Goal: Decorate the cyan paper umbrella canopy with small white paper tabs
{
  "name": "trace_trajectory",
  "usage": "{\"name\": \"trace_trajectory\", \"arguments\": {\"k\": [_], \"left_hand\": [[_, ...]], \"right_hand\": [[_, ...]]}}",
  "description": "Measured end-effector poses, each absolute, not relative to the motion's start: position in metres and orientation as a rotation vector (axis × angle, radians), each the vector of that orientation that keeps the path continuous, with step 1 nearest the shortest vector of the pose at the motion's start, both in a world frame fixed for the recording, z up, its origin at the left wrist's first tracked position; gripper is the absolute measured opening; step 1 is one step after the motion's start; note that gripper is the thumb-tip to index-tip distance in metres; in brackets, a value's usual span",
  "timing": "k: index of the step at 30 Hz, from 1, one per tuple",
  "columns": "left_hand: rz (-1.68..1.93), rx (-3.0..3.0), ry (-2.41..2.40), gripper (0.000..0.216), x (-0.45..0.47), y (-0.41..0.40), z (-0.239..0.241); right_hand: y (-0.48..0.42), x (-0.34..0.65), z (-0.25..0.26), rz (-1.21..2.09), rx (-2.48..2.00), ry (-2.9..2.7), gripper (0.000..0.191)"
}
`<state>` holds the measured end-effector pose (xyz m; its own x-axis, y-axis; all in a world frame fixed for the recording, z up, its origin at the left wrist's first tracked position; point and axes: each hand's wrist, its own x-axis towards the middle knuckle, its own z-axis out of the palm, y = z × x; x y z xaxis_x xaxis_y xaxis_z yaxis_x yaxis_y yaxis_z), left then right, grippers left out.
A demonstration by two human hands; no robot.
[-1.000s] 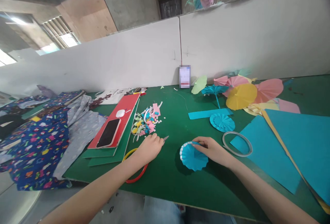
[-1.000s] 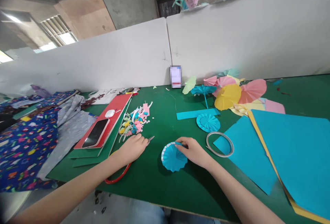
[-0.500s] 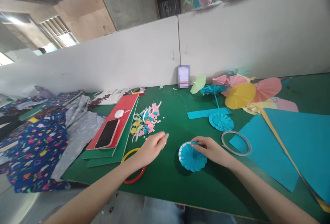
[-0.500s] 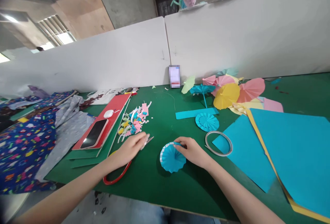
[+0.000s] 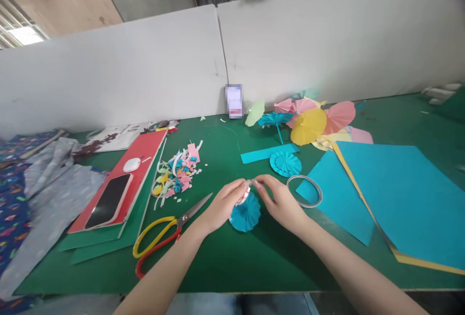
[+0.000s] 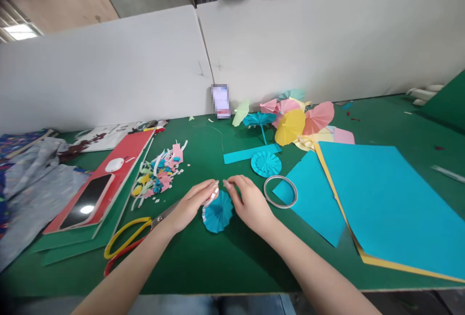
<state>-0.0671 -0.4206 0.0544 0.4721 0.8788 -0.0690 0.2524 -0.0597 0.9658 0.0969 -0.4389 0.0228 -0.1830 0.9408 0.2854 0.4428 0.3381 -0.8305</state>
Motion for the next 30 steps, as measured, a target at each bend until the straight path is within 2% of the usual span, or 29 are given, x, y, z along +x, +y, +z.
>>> {"name": "trace_trajectory", "arguments": {"k": [4, 14, 30], "left_hand": [[0.632, 1.562, 0.909, 0.039, -0.055, -0.407, 0.049], [0.628, 1.519, 0.959, 0.042, -0.052, -0.41, 0.042], [0.623, 1.735, 1.049, 0.045, -0.06, -0.415, 0.041]], "right_hand": [[-0.438, 0.103, 0.033, 0.748, -1.237, -1.749, 0.037], [-0.446, 0.094, 0.026, 0.75, -1.218, -1.867, 0.029], [-0.443, 0.09, 0.022, 0.979, -1.033, -1.777, 0.037]]}}
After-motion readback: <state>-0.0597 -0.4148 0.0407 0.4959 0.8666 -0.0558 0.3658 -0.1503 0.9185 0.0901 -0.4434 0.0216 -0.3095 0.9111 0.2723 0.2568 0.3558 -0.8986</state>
